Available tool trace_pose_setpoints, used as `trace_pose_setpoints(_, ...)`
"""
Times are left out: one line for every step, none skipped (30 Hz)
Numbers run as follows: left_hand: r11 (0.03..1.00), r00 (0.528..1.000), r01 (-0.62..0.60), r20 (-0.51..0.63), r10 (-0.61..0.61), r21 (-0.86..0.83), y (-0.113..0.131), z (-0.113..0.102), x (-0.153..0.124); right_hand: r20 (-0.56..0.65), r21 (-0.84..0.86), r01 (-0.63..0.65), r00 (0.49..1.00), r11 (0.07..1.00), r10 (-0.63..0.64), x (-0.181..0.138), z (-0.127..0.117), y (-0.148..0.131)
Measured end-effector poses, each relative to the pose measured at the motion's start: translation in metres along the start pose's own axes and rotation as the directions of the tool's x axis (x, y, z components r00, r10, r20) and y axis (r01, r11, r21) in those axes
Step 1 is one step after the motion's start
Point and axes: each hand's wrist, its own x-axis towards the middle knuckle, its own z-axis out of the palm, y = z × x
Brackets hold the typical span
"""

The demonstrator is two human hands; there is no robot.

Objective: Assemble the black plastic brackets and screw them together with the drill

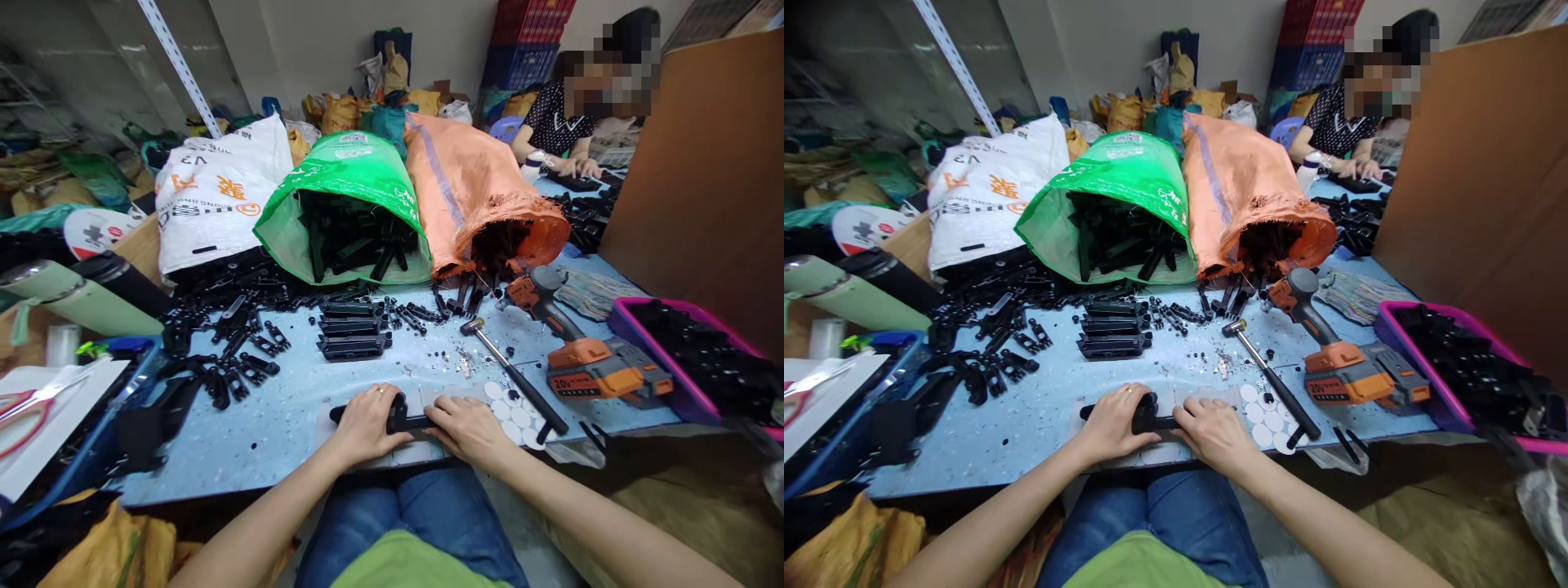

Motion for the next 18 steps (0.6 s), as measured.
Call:
trace_pose_setpoints(1.0,1.0,-0.005,-0.013,0.004,-0.005,-0.002,0.002,-0.001,-0.009,-0.017,-0.005,1.0,1.0,0.004,0.001,-0.004,-0.001)
trace_pose_setpoints(1.0,1.0,-0.017,-0.024,0.017,-0.012,-0.003,0.003,-0.002,-0.01,-0.025,-0.002,1.0,1.0,0.002,0.002,-0.008,-0.002)
trace_pose_setpoints(0.999,0.999,-0.038,-0.03,0.038,-0.022,-0.005,0.004,-0.003,-0.006,-0.029,0.008,1.0,1.0,-0.009,0.003,-0.014,-0.003)
trace_pose_setpoints(0.998,0.998,-0.06,-0.038,0.059,-0.031,-0.006,0.005,-0.003,0.001,-0.031,0.027,1.0,0.999,-0.027,0.005,-0.019,-0.002)
trace_pose_setpoints(0.996,0.996,-0.078,-0.047,0.076,-0.041,-0.007,0.005,-0.004,0.009,-0.032,0.049,0.999,0.998,-0.049,0.007,-0.025,-0.002)
trace_pose_setpoints(0.995,0.994,-0.091,-0.062,0.088,-0.05,-0.007,0.005,-0.005,0.017,-0.033,0.07,0.997,0.997,-0.069,0.009,-0.03,-0.001)
trace_pose_setpoints(0.993,0.992,-0.098,-0.082,0.093,-0.06,-0.008,0.004,-0.005,0.022,-0.036,0.084,0.996,0.996,-0.083,0.011,-0.034,0.001)
trace_pose_setpoints(0.993,0.991,-0.097,-0.104,0.09,-0.069,-0.007,0.004,-0.005,0.023,-0.04,0.09,0.996,0.995,-0.089,0.013,-0.037,0.002)
trace_pose_setpoints(0.993,0.989,-0.092,-0.123,0.083,-0.076,-0.007,0.003,-0.005,0.022,-0.043,0.089,0.996,0.995,-0.088,0.014,-0.039,0.003)
trace_pose_setpoints(0.993,0.988,-0.086,-0.136,0.075,-0.078,-0.006,0.003,-0.005,0.021,-0.042,0.086,0.996,0.995,-0.086,0.015,-0.04,0.004)
trace_pose_setpoints(0.994,0.987,-0.082,-0.141,0.07,-0.076,-0.005,0.002,-0.004,0.019,-0.038,0.081,0.997,0.996,-0.08,0.016,-0.04,0.003)
trace_pose_setpoints(0.995,0.988,-0.075,-0.14,0.065,-0.069,-0.004,0.003,-0.003,0.017,-0.029,0.072,0.997,0.997,-0.072,0.016,-0.038,0.002)
trace_pose_setpoints(0.996,0.99,-0.065,-0.132,0.057,-0.058,-0.004,0.003,-0.003,0.013,-0.017,0.058,0.998,0.998,-0.058,0.015,-0.035,0.001)
trace_pose_setpoints(0.997,0.992,-0.055,-0.118,0.049,-0.045,-0.003,0.004,-0.002,0.008,-0.001,0.039,0.999,0.999,-0.039,0.014,-0.031,0.0)
trace_pose_setpoints(0.999,0.994,-0.045,-0.099,0.042,-0.031,-0.002,0.006,-0.001,0.002,0.02,0.019,1.0,1.0,-0.02,0.014,-0.026,0.0)
trace_pose_setpoints(0.999,0.997,-0.035,-0.075,0.034,-0.018,-0.002,0.007,-0.001,-0.005,0.049,0.004,1.0,0.999,-0.003,0.013,-0.021,0.002)
trace_pose_setpoints(1.0,0.998,-0.026,-0.049,0.026,-0.002,-0.002,0.008,0.0,-0.02,0.083,-0.018,1.0,0.996,0.019,0.012,-0.016,0.006)
trace_pose_setpoints(1.0,0.999,-0.017,-0.027,0.017,0.016,-0.002,0.01,0.001,-0.049,0.117,-0.058,0.997,0.991,0.065,0.01,-0.012,0.013)
